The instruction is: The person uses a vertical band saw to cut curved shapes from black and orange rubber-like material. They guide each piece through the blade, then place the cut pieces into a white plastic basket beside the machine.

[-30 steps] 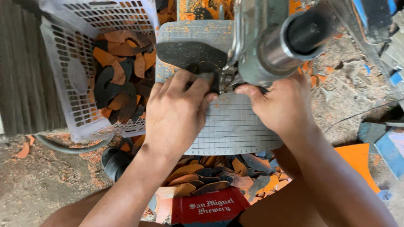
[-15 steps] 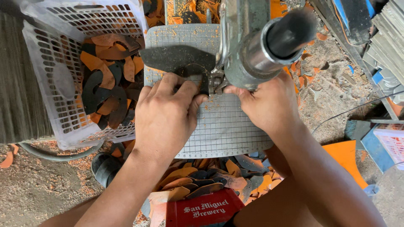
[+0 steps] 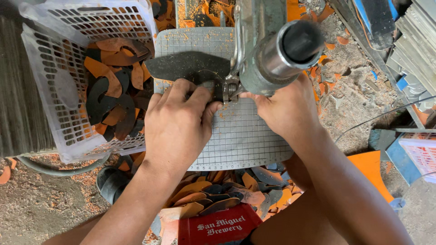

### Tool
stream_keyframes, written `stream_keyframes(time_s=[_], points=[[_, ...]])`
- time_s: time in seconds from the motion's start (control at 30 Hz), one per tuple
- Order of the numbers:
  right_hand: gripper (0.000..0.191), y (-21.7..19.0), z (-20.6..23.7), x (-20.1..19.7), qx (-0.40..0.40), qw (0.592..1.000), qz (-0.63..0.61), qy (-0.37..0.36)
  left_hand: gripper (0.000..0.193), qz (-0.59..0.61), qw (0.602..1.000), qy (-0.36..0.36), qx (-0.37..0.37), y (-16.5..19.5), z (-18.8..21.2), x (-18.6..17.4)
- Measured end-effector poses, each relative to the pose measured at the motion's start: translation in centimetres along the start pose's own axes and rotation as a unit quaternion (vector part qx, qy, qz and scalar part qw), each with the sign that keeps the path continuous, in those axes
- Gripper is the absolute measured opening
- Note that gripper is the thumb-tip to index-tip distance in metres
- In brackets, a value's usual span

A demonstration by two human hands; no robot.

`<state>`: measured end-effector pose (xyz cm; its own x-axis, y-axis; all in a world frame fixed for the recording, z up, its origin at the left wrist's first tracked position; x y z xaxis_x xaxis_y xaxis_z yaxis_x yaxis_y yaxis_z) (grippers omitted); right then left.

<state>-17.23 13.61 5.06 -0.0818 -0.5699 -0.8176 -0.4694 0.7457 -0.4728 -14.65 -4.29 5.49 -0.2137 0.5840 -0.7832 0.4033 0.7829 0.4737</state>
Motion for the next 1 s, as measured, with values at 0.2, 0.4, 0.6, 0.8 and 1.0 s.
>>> stream_keyframes(time_s=[0.2,0.4,0.6,0.8,1.0], points=[[0.029,1.4,-0.2,0.4,0.013,0.998,0.054,0.016,0.018,-0.023,1.000,-0.001,-0.004,0.1,-0.6,0.0],[0.040,0.7,-1.5,1.6,-0.108,0.994,0.014,0.016,0.041,-0.090,0.994,-0.053,-0.044,-3.8,-2.1,-0.5],[0.041,1.1,-2.1,1.9,-0.107,0.993,0.048,-0.006,0.080,-0.001,0.991,-0.119,-0.059,-7.5,-3.8,-0.3],[0.052,0.3,-2.5,1.6,-0.133,0.985,0.089,-0.057,0.076,0.067,0.977,-0.152,-0.134,-6.9,-3.7,0.8],[0.018,1.7,-2.3,0.0,0.030,0.980,0.121,-0.153,0.072,-0.083,0.993,-0.076,0.046,-3.6,-5.7,-3.1]])
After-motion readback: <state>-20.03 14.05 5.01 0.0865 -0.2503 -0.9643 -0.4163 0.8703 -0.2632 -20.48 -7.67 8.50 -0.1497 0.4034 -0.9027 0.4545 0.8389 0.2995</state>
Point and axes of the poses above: each hand's wrist, its own z-axis away from the middle knuckle, its own x-axis out of the palm, y = z × x, the point moved 8 cm from there along -z, towards the middle knuckle
